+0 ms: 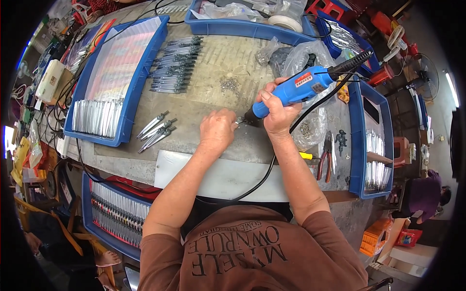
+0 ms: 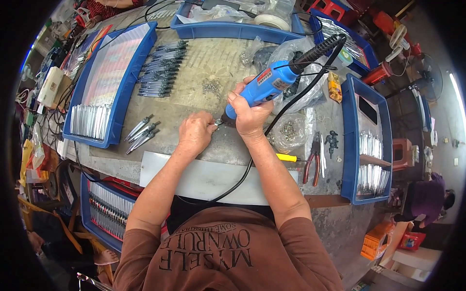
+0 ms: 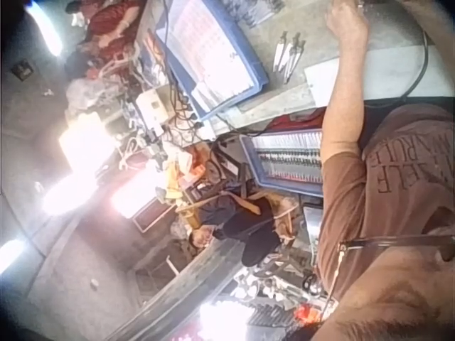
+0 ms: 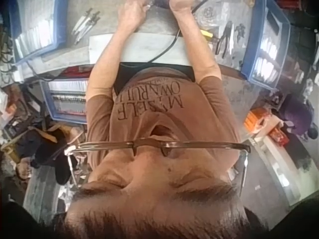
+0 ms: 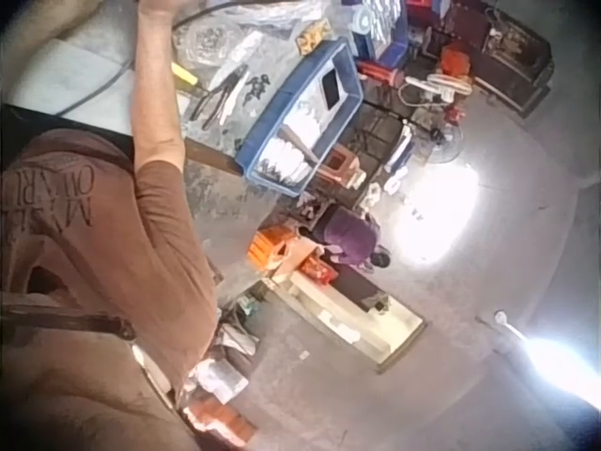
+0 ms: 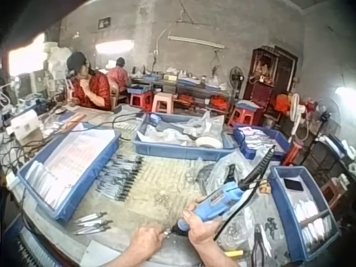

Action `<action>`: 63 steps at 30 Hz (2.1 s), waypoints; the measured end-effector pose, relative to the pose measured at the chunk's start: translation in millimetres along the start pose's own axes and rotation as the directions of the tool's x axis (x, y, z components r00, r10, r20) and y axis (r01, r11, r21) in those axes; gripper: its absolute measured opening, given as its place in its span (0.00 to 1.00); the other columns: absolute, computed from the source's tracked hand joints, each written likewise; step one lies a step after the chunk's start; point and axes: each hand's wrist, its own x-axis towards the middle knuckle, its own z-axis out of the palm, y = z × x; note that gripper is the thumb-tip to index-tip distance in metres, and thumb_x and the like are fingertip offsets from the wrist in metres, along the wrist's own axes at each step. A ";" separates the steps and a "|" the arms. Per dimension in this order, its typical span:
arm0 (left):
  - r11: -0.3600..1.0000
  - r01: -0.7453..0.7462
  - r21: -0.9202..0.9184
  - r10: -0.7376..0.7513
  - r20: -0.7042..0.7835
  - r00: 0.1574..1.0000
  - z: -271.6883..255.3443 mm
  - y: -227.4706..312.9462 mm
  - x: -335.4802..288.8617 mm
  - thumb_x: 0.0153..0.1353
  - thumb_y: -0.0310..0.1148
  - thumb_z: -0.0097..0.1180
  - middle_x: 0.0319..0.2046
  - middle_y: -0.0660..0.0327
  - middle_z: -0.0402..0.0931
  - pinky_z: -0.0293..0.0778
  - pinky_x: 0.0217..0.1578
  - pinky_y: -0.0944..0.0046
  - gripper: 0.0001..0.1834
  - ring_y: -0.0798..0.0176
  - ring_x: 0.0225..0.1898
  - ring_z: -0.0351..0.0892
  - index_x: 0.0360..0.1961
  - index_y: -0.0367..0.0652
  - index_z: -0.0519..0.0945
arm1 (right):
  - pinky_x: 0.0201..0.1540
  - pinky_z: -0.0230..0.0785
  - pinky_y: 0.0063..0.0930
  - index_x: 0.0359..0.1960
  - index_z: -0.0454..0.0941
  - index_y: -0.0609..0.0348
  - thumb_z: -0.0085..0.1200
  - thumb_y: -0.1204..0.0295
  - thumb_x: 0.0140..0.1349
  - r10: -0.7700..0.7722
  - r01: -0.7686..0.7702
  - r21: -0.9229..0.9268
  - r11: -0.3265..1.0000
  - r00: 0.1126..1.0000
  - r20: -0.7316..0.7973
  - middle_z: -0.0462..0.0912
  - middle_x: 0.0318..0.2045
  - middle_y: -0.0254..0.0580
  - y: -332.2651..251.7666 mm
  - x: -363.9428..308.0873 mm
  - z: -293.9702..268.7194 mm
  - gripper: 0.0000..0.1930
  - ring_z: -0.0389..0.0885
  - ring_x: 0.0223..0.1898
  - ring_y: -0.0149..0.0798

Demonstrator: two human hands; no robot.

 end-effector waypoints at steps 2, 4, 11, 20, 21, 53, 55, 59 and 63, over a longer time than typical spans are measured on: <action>1.000 0.001 0.003 -0.001 0.001 1.000 0.1 -0.1 -0.6 0.44 0.30 0.58 0.29 0.63 0.73 0.66 0.38 0.56 0.05 0.56 0.37 0.71 0.24 0.45 0.75 | 0.23 0.67 0.27 0.36 0.64 0.66 0.51 0.79 0.41 0.006 -0.006 -0.006 1.000 1.000 -0.001 0.71 0.22 0.40 0.2 -0.5 1.3 0.17 0.72 0.20 0.33; 1.000 -0.005 0.012 0.006 -0.034 0.999 -1.3 1.9 -1.2 0.44 0.31 0.58 0.28 0.62 0.73 0.66 0.38 0.58 0.05 0.57 0.36 0.72 0.24 0.44 0.76 | 0.23 0.67 0.27 0.37 0.64 0.66 0.51 0.79 0.41 0.013 -0.013 -0.015 1.000 1.000 -0.003 0.71 0.23 0.40 -0.4 -0.6 3.5 0.17 0.72 0.20 0.33; 1.000 -0.018 0.005 0.018 -0.040 0.999 5.5 -3.1 -0.5 0.42 0.30 0.58 0.28 0.63 0.73 0.66 0.37 0.56 0.05 0.56 0.35 0.71 0.23 0.45 0.75 | 0.26 0.67 0.21 0.36 0.65 0.64 0.52 0.83 0.41 -0.027 0.052 -0.206 0.977 0.992 0.121 0.71 0.24 0.36 12.2 1.2 11.9 0.17 0.72 0.25 0.28; 0.997 -0.073 0.014 0.074 -0.094 0.993 7.2 -4.7 -0.9 0.43 0.30 0.57 0.27 0.64 0.72 0.66 0.33 0.57 0.04 0.57 0.32 0.71 0.23 0.47 0.76 | 0.29 0.66 0.21 0.32 0.67 0.63 0.54 0.81 0.40 -0.026 0.117 -0.388 0.914 0.973 0.231 0.72 0.24 0.34 8.0 4.6 25.1 0.15 0.72 0.27 0.26; 0.997 -0.076 0.023 0.078 -0.090 0.993 7.1 -4.9 -0.5 0.43 0.30 0.56 0.27 0.64 0.72 0.65 0.34 0.57 0.04 0.57 0.33 0.71 0.24 0.47 0.76 | 0.29 0.66 0.21 0.33 0.67 0.63 0.54 0.81 0.39 -0.008 0.105 -0.415 0.904 0.974 0.228 0.72 0.24 0.34 7.4 4.4 25.5 0.15 0.71 0.26 0.26; 0.961 -0.265 0.085 0.274 -0.141 0.951 5.1 -8.2 -22.5 0.42 0.28 0.56 0.25 0.62 0.70 0.65 0.32 0.59 0.05 0.58 0.32 0.69 0.23 0.43 0.73 | 0.23 0.67 0.27 0.37 0.65 0.64 0.52 0.80 0.42 0.013 -0.013 0.034 0.999 1.000 0.003 0.69 0.23 0.39 -21.3 -11.9 -6.6 0.17 0.71 0.21 0.33; 0.957 -0.277 0.087 0.288 -0.153 0.945 5.4 -8.8 -22.5 0.43 0.29 0.57 0.24 0.62 0.69 0.67 0.31 0.59 0.06 0.57 0.30 0.69 0.22 0.43 0.73 | 0.24 0.67 0.28 0.37 0.64 0.64 0.52 0.80 0.42 0.013 -0.013 0.031 0.999 1.000 0.003 0.69 0.23 0.39 -20.8 -12.1 -8.0 0.17 0.71 0.20 0.33; 0.956 -0.285 0.067 0.292 -0.145 0.945 2.9 -7.9 -20.4 0.43 0.29 0.58 0.24 0.61 0.69 0.67 0.31 0.59 0.06 0.56 0.30 0.69 0.22 0.42 0.73 | 0.24 0.67 0.28 0.37 0.64 0.63 0.52 0.80 0.41 0.028 -0.028 0.041 0.999 1.000 -0.007 0.69 0.23 0.39 -21.6 -13.1 -9.2 0.17 0.71 0.20 0.34; 0.971 -0.237 0.026 0.238 -0.104 0.966 0.7 -7.8 -19.0 0.43 0.30 0.58 0.23 0.61 0.70 0.68 0.31 0.59 0.06 0.56 0.30 0.70 0.22 0.42 0.74 | 0.24 0.67 0.28 0.37 0.64 0.63 0.51 0.79 0.41 0.049 -0.047 0.065 0.997 0.999 -0.021 0.69 0.22 0.40 -20.3 -14.1 -10.3 0.18 0.71 0.20 0.34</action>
